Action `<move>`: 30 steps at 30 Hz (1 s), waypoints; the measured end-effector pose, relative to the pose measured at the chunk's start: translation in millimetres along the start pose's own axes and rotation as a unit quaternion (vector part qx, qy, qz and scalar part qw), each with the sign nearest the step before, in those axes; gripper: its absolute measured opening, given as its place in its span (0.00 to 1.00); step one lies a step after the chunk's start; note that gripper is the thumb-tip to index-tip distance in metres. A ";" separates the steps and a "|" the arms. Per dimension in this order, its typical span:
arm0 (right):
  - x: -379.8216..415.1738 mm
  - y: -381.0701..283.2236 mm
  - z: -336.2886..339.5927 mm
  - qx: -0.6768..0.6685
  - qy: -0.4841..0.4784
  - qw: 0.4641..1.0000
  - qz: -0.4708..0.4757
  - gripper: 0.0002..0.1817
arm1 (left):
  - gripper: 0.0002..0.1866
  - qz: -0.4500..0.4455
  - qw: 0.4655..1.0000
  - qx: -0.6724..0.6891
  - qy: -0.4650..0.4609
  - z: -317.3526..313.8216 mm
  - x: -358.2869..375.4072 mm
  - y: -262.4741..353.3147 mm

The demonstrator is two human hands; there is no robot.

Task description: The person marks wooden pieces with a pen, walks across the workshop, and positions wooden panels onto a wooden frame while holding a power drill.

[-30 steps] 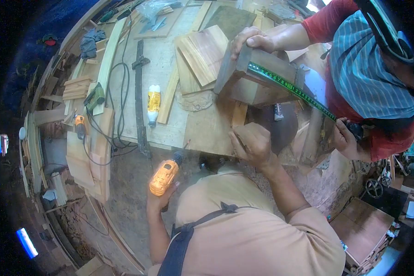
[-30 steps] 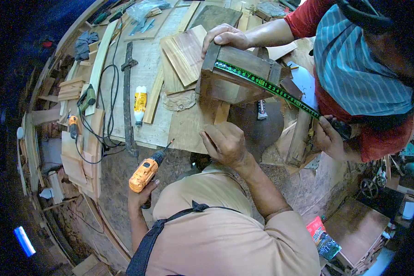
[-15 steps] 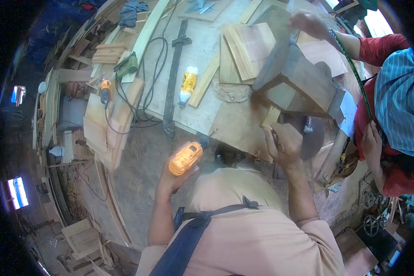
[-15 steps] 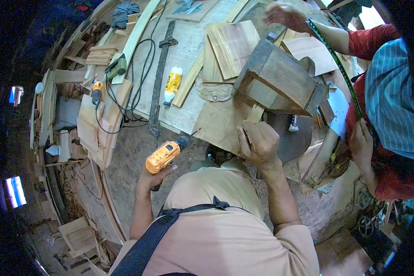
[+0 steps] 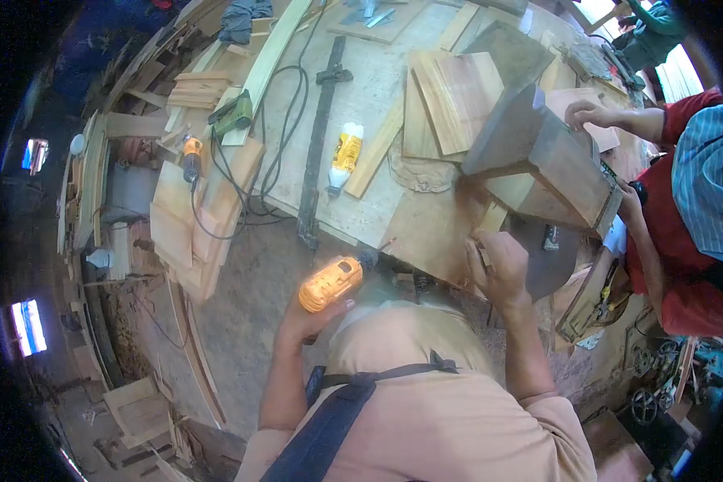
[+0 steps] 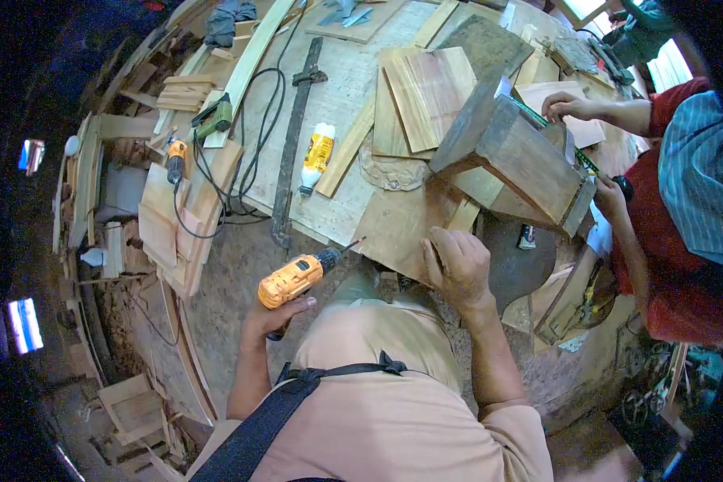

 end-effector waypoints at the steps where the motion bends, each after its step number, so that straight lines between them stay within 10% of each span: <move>1: -1.4 -1.3 -1.6 0.011 -0.010 1.000 -0.003 0.09 | 0.38 0.040 0.999 0.024 -0.019 8.3 -6.0 -4.8; 30: 58.4 -60.9 12.7 0.053 0.017 0.963 -0.264 0.17 | 0.41 -0.124 0.904 -0.102 -0.397 30.5 -126.7 120.1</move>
Point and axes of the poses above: each hand's wrist, its own x-axis away from the middle knuckle, its own z-axis out of the back of the hand, y = z × x, the point moved 2 cm from there along -x, towards the middle knuckle, and after that the axes turned 7 degrees about y, right-handed, at the moved point
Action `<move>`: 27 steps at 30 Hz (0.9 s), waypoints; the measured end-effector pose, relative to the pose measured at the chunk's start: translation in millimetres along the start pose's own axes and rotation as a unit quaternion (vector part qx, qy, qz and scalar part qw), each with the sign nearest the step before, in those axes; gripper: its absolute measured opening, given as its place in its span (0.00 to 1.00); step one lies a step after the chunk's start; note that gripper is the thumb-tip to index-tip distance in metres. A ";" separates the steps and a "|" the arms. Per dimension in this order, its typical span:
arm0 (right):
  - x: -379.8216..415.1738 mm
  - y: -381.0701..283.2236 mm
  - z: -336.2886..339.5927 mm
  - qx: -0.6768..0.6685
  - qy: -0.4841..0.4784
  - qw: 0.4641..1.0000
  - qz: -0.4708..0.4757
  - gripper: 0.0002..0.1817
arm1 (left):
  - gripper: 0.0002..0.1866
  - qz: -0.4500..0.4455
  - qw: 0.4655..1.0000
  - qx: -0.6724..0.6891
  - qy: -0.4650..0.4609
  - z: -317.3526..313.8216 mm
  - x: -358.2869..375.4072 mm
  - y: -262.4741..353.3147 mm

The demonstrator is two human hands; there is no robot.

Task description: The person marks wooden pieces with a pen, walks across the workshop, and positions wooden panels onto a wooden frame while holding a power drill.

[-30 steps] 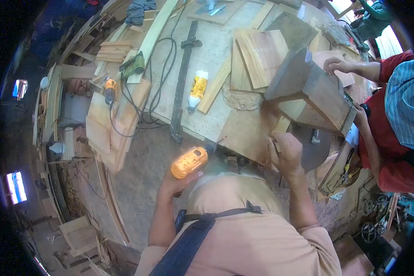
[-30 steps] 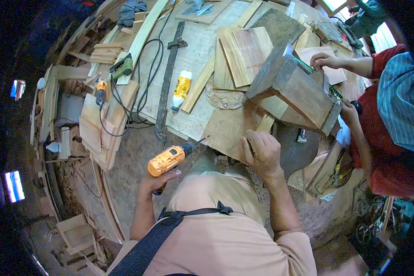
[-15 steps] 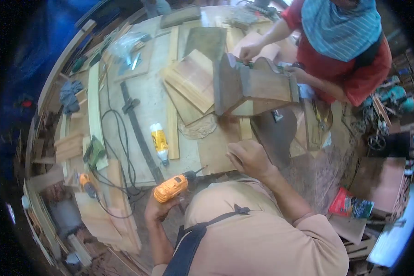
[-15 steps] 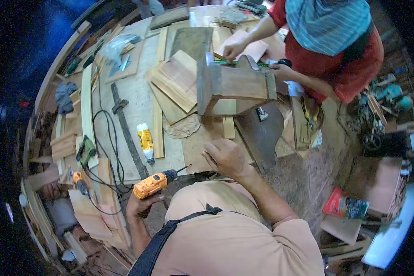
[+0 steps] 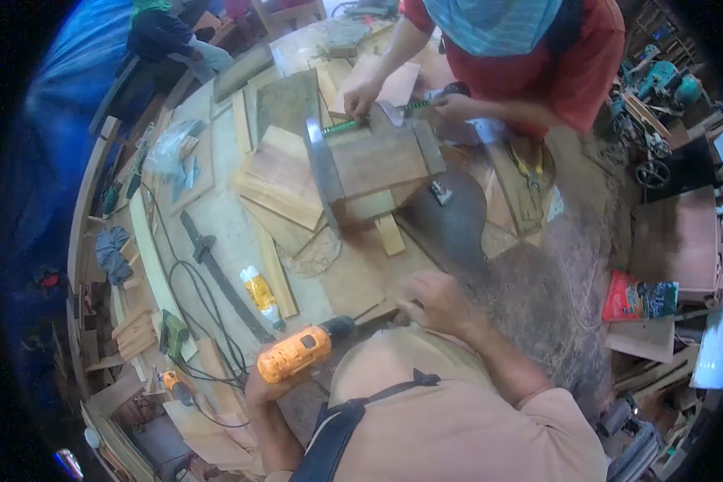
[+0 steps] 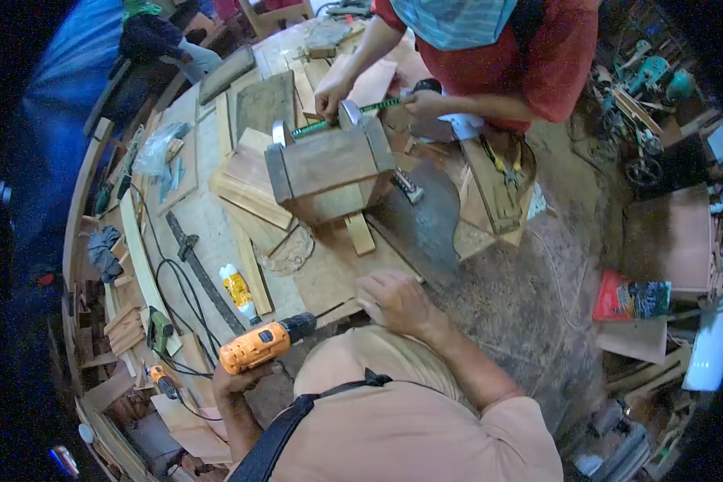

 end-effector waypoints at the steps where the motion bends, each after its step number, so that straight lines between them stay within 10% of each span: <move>1: -1.6 3.9 6.1 -0.009 0.016 1.000 0.015 0.20 | 0.41 -0.020 1.000 -0.006 -0.008 -9.2 -8.5 15.0; 8: -25.2 6.8 40.0 -0.056 -0.020 0.995 0.078 0.43 | 0.40 -0.117 0.981 -0.130 -0.086 -91.7 -83.9 57.2; 27: -17.1 113.2 -7.8 -0.041 -0.167 0.978 -0.122 0.29 | 0.29 0.062 0.998 -0.017 -0.023 -109.9 -158.0 -15.2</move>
Point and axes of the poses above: each hand's wrist, its own x-axis away from the middle knuckle, its own z-axis out of the back of the hand, y = z × x, the point moved 2 cm from there along -x, towards the middle knuckle, and after that the axes turned 7 degrees about y, right-handed, at the moved point
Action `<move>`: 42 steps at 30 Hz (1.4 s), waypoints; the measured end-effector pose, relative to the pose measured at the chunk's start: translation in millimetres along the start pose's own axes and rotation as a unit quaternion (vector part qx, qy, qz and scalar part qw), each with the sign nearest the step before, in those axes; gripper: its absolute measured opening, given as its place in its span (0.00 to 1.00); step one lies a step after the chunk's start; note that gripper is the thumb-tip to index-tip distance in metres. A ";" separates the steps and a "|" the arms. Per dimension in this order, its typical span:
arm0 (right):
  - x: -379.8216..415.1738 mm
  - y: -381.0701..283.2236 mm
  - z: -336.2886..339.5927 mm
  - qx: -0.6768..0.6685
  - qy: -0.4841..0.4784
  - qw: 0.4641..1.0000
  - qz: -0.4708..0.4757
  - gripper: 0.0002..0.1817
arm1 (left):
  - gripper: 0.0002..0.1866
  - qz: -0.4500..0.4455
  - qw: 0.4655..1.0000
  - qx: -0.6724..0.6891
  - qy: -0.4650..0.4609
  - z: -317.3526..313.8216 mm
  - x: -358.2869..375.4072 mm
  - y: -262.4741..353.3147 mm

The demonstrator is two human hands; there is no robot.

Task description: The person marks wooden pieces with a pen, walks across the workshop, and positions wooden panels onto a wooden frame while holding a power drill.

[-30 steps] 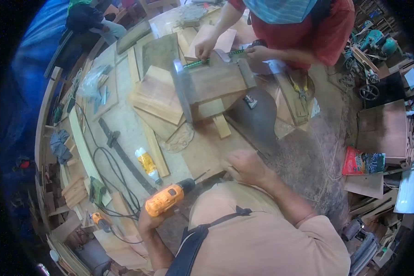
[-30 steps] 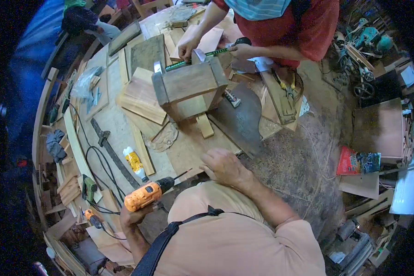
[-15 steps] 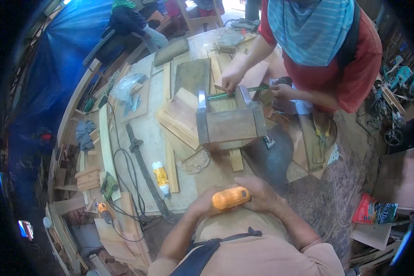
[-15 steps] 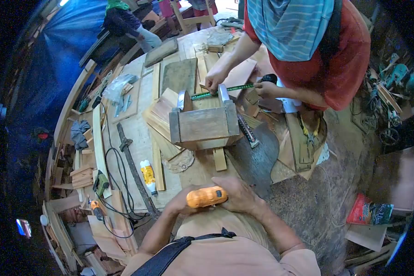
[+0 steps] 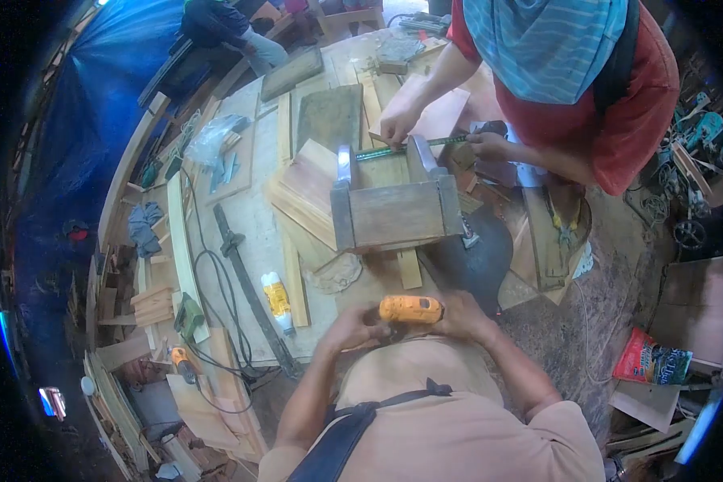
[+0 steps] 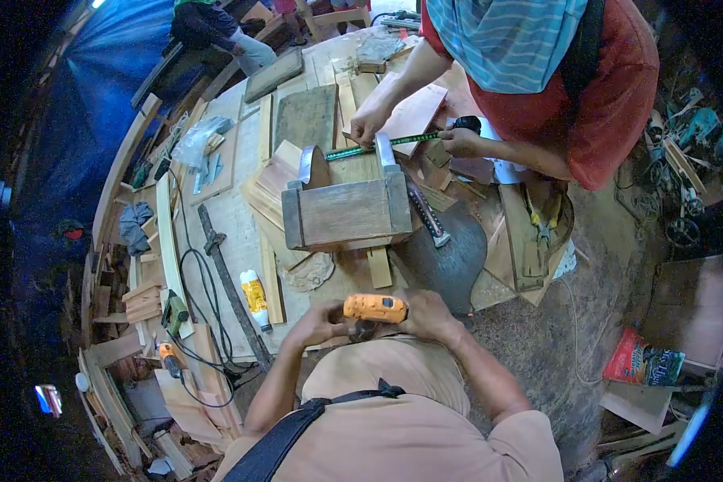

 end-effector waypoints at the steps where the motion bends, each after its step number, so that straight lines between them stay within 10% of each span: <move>1: -1.4 4.2 7.0 -0.007 -0.002 1.000 -0.010 0.30 | 0.30 0.007 0.997 -0.063 0.036 10.7 5.4 5.2; 12: -19.6 67.1 22.8 0.066 0.099 0.993 0.005 0.31 | 0.22 -0.449 0.775 -0.241 0.375 50.1 53.5 183.3; 23: -28.6 56.8 41.7 0.078 0.121 0.989 -0.040 0.26 | 0.43 -0.416 0.786 -0.307 0.340 59.7 -1.7 202.3; 42: 9.4 48.1 33.9 0.164 0.091 0.981 -0.057 0.33 | 0.45 -0.404 0.833 -0.221 0.307 65.7 -9.2 178.0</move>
Point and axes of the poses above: each hand's wrist, its own x-axis away from the middle knuckle, its own z-axis out of the back of the hand, y = z × x, the point moved 2 cm from there along -x, towards the middle knuckle, and after that the axes turned 7 degrees about y, right-handed, at the moved point
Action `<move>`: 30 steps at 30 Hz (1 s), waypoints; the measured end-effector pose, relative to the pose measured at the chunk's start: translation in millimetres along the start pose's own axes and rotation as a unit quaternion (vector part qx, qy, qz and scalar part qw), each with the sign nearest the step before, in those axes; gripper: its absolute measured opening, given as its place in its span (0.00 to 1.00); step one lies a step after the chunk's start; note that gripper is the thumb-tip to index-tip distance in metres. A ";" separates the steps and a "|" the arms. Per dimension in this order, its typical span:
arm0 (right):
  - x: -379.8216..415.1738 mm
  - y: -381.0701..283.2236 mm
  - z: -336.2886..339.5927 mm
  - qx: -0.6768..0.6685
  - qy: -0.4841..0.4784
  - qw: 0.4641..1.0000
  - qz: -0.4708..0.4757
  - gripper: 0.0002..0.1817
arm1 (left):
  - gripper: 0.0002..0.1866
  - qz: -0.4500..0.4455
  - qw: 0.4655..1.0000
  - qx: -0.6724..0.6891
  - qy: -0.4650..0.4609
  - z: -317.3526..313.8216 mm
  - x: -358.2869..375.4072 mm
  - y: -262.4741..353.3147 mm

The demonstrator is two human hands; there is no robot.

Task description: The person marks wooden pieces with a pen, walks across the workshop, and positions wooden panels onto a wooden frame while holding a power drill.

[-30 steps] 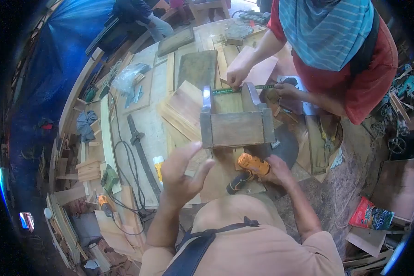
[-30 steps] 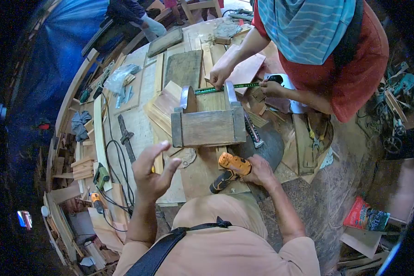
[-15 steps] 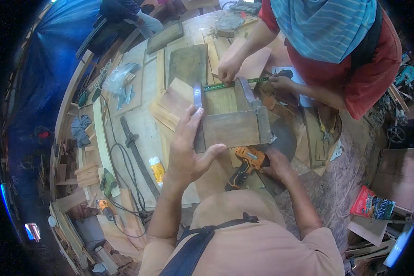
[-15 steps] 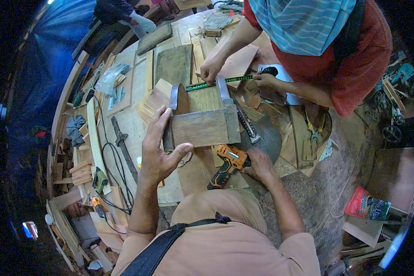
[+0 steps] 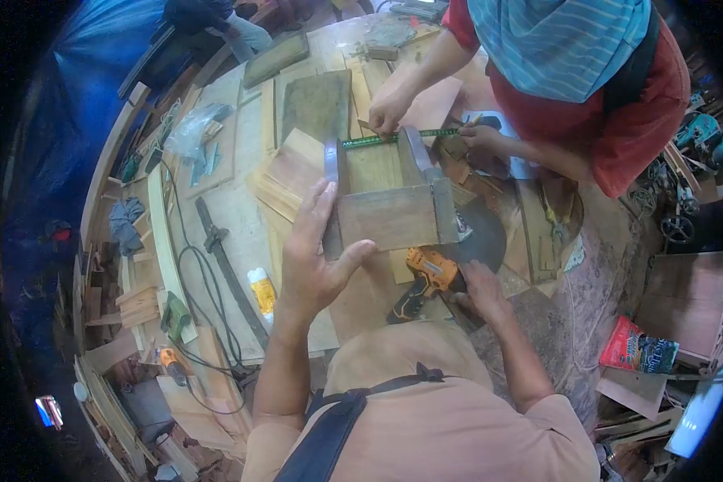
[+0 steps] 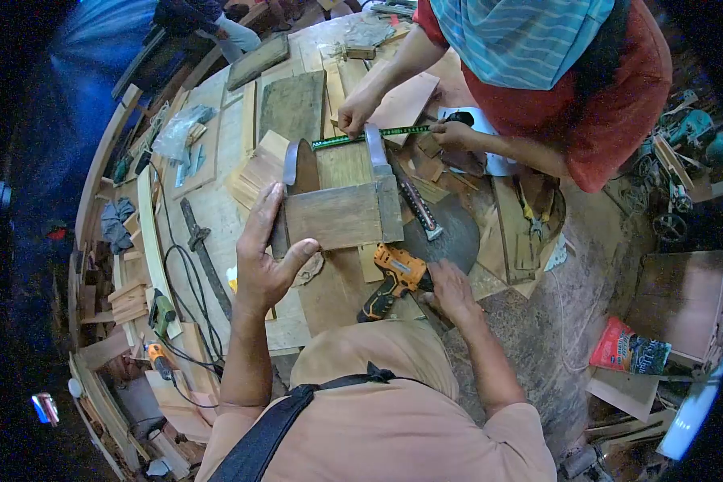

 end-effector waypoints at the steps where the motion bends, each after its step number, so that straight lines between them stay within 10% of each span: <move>1: -2.5 -4.6 4.9 0.017 -0.002 1.000 0.006 0.35 | 0.45 -0.001 1.000 -0.001 0.003 -0.3 0.2 -0.4; 11: -28.5 -119.9 122.1 -0.046 0.347 0.911 0.218 0.51 | 0.45 0.000 1.000 -0.007 -0.004 4.8 3.1 5.3; 16: -33.6 -175.0 118.9 0.033 0.329 0.883 0.334 0.50 | 0.45 -0.027 0.999 -0.033 -0.016 7.5 2.6 10.1; 20: -55.9 -193.1 95.2 0.102 0.168 0.944 0.266 0.52 | 0.44 -0.058 0.997 0.039 -0.027 11.6 5.4 -12.0; 30: -47.4 -209.8 94.1 0.178 0.154 0.934 0.269 0.49 | 0.33 -0.016 0.999 -0.003 0.039 2.4 15.6 -4.4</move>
Point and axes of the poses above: each hand's wrist, its own x-axis away from the middle knuckle, its own z-axis out of the back of the hand, y = z × x, the point moved 2 cm from there along -x, towards the middle knuckle, and after that the axes turned 7 degrees about y, right-handed, at the moved point
